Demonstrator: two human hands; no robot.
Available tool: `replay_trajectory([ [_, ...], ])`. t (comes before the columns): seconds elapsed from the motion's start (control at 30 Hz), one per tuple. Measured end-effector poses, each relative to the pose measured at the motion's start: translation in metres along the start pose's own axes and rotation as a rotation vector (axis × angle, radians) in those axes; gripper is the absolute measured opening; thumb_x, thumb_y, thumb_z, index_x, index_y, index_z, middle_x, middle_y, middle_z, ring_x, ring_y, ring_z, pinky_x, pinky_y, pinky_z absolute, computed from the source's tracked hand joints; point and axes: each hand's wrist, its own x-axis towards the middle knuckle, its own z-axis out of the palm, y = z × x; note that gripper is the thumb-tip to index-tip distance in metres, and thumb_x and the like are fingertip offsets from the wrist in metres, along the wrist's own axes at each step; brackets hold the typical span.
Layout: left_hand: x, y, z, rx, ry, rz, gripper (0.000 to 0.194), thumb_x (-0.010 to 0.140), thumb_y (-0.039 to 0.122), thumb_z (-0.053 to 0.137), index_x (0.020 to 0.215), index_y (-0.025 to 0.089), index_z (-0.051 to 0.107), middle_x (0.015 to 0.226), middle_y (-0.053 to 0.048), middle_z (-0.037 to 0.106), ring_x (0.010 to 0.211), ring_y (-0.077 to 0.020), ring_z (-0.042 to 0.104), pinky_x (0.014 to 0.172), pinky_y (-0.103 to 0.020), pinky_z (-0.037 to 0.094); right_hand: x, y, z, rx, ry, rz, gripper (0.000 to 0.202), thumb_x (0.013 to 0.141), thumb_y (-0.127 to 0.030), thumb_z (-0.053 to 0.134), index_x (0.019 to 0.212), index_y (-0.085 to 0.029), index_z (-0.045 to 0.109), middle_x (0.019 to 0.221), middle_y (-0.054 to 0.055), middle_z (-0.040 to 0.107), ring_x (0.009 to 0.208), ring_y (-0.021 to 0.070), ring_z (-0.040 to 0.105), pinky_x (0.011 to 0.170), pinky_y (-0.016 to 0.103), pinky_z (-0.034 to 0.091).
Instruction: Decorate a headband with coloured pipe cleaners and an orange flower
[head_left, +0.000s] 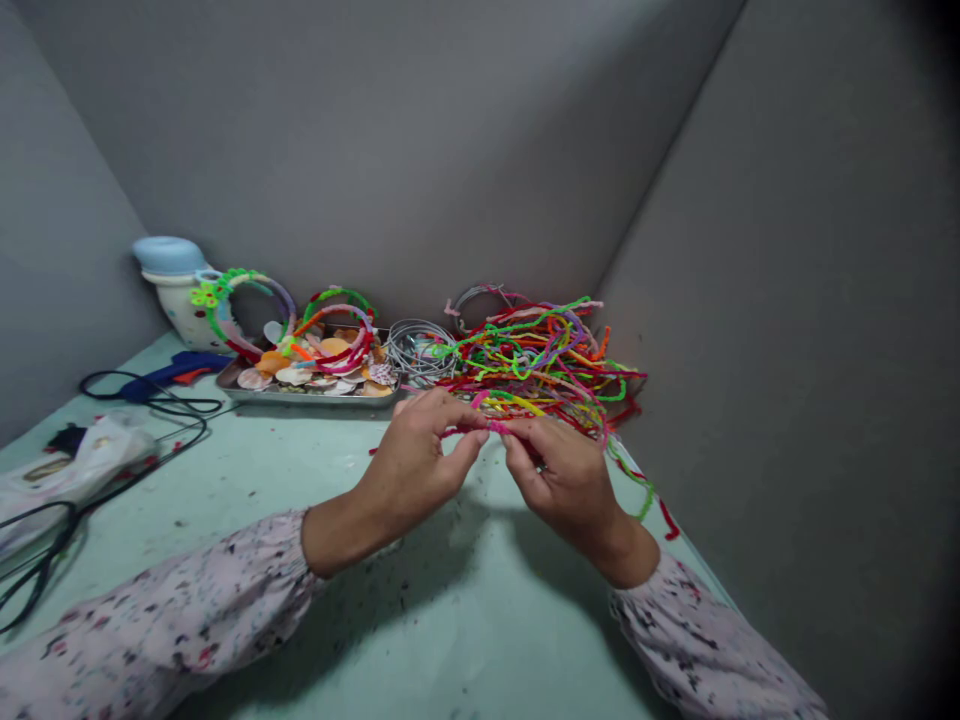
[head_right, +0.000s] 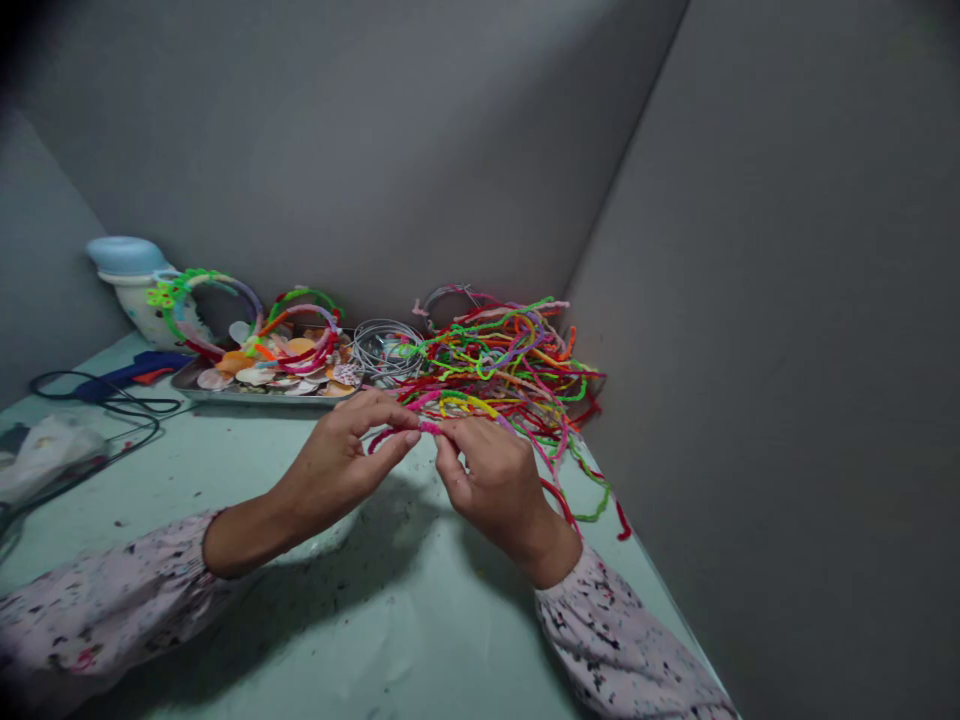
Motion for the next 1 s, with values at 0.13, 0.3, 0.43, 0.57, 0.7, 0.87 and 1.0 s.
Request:
replay_trajectory([
  [0.13, -0.001, 0.001, 0.001, -0.014, 0.012, -0.048, 0.010, 0.083, 0.019, 0.058, 0.079, 0.020, 0.067, 0.082, -0.002, 0.065, 0.083, -0.0177, 0.057, 0.079, -0.035, 0.043, -0.002, 0.000, 0.002, -0.024, -0.031, -0.006, 0.014, 0.088, -0.016, 0.052, 0.093, -0.016, 0.065, 0.079, 0.005, 0.069, 0.072, 0.0160, 0.062, 0.068, 0.029, 0.046],
  [0.3, 0.000, 0.003, 0.000, -0.110, -0.004, -0.137, 0.016, 0.079, 0.020, 0.058, 0.065, 0.018, 0.062, 0.070, 0.000, 0.062, 0.073, -0.0153, 0.056, 0.069, -0.030, 0.044, -0.005, 0.002, 0.002, -0.160, -0.037, -0.093, 0.013, 0.089, -0.018, 0.052, 0.092, -0.016, 0.064, 0.073, 0.004, 0.066, 0.068, 0.0161, 0.059, 0.065, 0.029, 0.042],
  [0.43, 0.002, 0.002, 0.000, -0.304, -0.105, -0.313, 0.018, 0.077, 0.024, 0.057, 0.061, 0.017, 0.061, 0.059, 0.002, 0.058, 0.061, -0.0134, 0.053, 0.061, -0.027, 0.042, -0.007, 0.002, 0.002, -0.306, -0.047, -0.186, 0.013, 0.088, -0.018, 0.053, 0.094, -0.015, 0.064, 0.073, 0.004, 0.066, 0.066, 0.0174, 0.056, 0.062, 0.031, 0.036],
  [0.57, 0.002, -0.006, 0.003, -0.480, -0.168, -0.402, 0.016, 0.076, 0.027, 0.057, 0.065, 0.017, 0.063, 0.065, 0.000, 0.063, 0.064, -0.0154, 0.056, 0.064, -0.030, 0.045, -0.006, 0.002, 0.003, -0.370, -0.028, -0.244, 0.015, 0.088, -0.018, 0.053, 0.097, -0.013, 0.064, 0.068, 0.004, 0.063, 0.063, 0.0175, 0.053, 0.059, 0.033, 0.033],
  [0.7, 0.000, -0.015, 0.006, -0.547, -0.178, -0.400, 0.013, 0.073, 0.024, 0.055, 0.065, 0.018, 0.064, 0.070, -0.002, 0.066, 0.070, -0.0177, 0.058, 0.067, -0.033, 0.047, -0.006, 0.002, 0.002, -0.379, -0.021, -0.276, 0.017, 0.089, -0.018, 0.052, 0.100, -0.013, 0.064, 0.065, 0.003, 0.062, 0.062, 0.0163, 0.052, 0.058, 0.033, 0.032],
  [0.87, 0.003, -0.016, 0.003, -0.667, -0.231, -0.415, 0.015, 0.070, 0.017, 0.057, 0.055, 0.017, 0.059, 0.060, 0.000, 0.058, 0.060, -0.0139, 0.051, 0.060, -0.029, 0.043, -0.006, 0.004, 0.003, -0.338, -0.027, -0.254, 0.017, 0.089, -0.018, 0.052, 0.099, -0.015, 0.065, 0.065, 0.003, 0.062, 0.062, 0.0161, 0.054, 0.059, 0.031, 0.034],
  [1.0, 0.011, -0.008, -0.009, -0.634, -0.288, -0.408, 0.017, 0.078, 0.021, 0.054, 0.067, 0.017, 0.066, 0.068, -0.002, 0.065, 0.066, -0.0152, 0.056, 0.065, -0.030, 0.045, -0.005, 0.003, 0.003, -0.212, -0.025, -0.123, 0.014, 0.088, -0.018, 0.052, 0.091, -0.016, 0.066, 0.072, 0.004, 0.066, 0.067, 0.0161, 0.059, 0.064, 0.029, 0.041],
])
